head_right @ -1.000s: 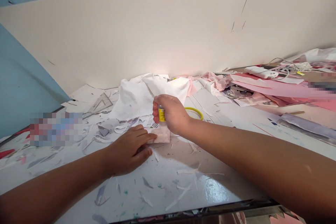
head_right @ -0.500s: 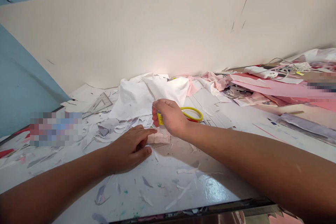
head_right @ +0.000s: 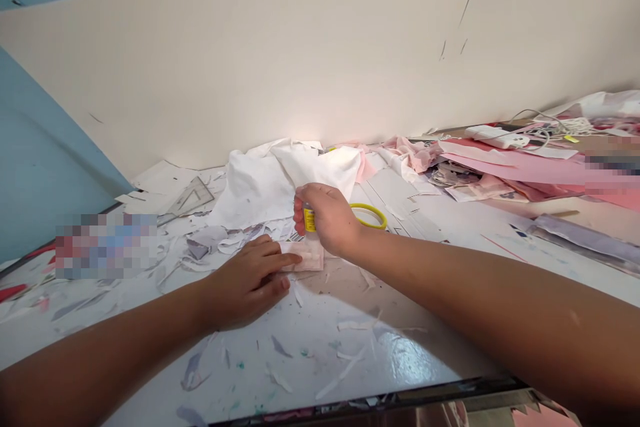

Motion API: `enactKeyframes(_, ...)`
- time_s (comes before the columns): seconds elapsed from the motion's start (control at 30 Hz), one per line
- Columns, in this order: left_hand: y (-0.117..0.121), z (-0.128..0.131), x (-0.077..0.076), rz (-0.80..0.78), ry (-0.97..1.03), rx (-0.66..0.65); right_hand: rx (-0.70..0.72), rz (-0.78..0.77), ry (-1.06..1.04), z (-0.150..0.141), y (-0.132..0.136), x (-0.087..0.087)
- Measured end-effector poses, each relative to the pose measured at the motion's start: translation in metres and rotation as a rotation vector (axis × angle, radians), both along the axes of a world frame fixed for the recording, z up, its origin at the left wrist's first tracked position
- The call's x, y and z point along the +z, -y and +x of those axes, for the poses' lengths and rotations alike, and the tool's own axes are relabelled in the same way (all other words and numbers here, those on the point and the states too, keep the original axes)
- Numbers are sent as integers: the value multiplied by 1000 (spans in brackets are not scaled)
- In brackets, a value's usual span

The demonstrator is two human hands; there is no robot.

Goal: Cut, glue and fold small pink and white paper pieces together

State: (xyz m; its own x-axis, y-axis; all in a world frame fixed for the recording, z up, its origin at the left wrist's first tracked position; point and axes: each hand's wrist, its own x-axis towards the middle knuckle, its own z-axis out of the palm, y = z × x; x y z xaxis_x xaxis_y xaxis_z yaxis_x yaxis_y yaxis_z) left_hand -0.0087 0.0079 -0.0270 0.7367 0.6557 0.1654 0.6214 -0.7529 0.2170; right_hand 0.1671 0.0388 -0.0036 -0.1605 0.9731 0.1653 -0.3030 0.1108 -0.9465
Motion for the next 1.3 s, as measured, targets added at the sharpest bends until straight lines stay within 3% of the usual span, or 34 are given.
enactKeyframes(0.27, -1, 0, -2, -42, 3, 26, -27, 62, -109, 6, -1, 14)
enactKeyframes(0.47, -1, 1, 0, -39, -16, 15, -30, 72, 3, 3, 2, 4)
enactKeyframes(0.67, 0, 2, 3, -46, -40, 14, -98, 104, 9, 3, -6, -3)
enactKeyframes(1.0, 1, 2, 3, -50, -37, 20, -95, 119, 48, 0, -5, -7)
enactKeyframes(1.13, 1, 2, 5, -63, -43, 25, -74, 119, 62, 3, -6, -1)
enactKeyframes(1.3, 0, 2, 5, -70, -55, 25, -167, 78, -95, 12, -15, 16)
